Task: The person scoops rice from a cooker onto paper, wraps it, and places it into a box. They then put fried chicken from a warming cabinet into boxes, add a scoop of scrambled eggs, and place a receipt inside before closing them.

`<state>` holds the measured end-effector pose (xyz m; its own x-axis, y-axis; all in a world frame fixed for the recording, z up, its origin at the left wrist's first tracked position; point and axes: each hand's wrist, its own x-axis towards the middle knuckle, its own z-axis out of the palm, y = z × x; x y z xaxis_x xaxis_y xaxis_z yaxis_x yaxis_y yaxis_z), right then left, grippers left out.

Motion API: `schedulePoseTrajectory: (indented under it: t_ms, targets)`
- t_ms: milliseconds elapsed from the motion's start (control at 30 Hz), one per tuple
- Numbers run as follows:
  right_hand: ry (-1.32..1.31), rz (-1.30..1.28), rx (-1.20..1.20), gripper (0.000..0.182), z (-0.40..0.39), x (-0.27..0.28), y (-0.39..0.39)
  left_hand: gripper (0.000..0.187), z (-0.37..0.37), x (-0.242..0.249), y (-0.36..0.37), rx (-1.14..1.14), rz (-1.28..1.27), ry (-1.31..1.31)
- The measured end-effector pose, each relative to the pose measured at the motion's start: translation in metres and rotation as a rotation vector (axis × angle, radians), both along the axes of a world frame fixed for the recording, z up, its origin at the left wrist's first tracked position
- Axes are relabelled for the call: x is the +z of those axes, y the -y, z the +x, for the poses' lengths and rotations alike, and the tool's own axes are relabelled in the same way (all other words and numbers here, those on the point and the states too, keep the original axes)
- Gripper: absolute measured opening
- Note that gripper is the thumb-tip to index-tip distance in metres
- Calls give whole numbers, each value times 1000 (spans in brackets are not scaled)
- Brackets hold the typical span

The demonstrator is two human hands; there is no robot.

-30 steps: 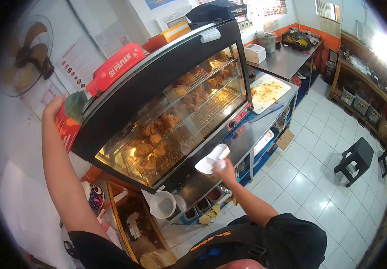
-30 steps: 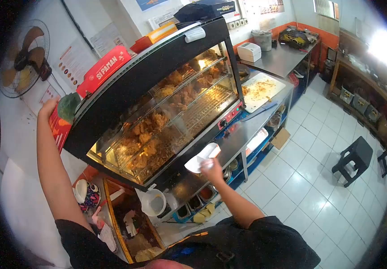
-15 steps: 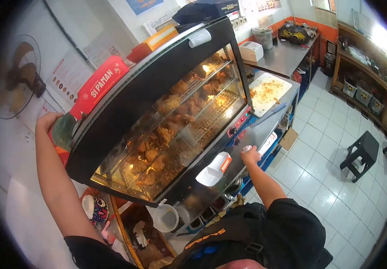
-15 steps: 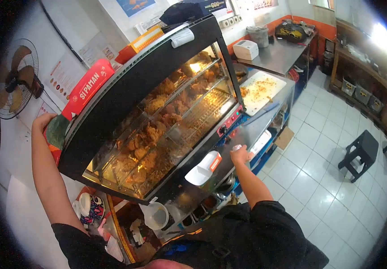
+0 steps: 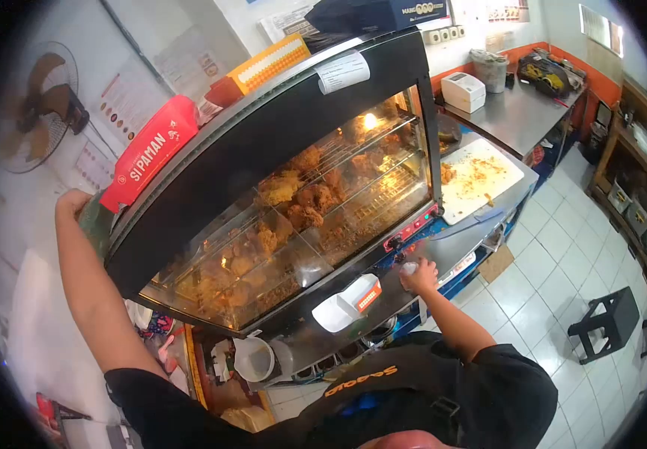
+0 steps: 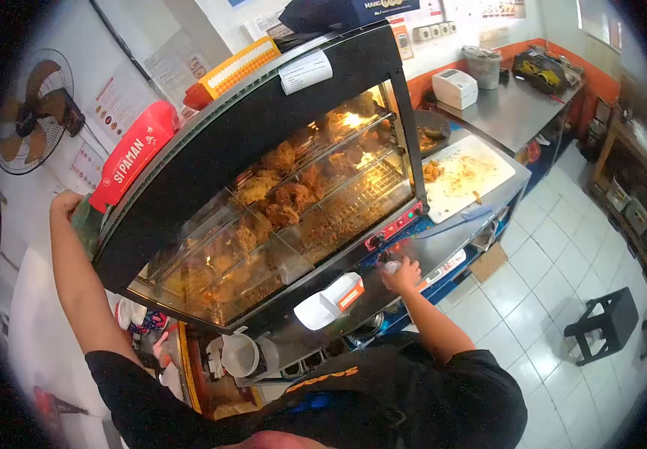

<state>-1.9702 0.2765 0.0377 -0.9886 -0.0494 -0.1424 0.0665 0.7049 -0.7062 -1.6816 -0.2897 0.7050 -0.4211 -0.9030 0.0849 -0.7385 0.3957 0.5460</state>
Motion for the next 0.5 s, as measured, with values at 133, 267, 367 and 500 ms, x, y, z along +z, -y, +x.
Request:
schedulePoseTrajectory:
  t_ms: [133,267,367,500]
  targets:
    - [-87,-139,-38,72,-18,-8,-23,32,-7,18,25,31,-585,267]
    - [-146,-246,-66,63,-18,-3,-45,35,-13,18,-7,225,-1028,62]
    - [-210,-288,-106,53,-14,4,-54,38,-10,32,-15,356,-1320,-52]
    - [-254,-334,-103,44,-7,18,-50,44,-21,32,-115,323,-1414,-420]
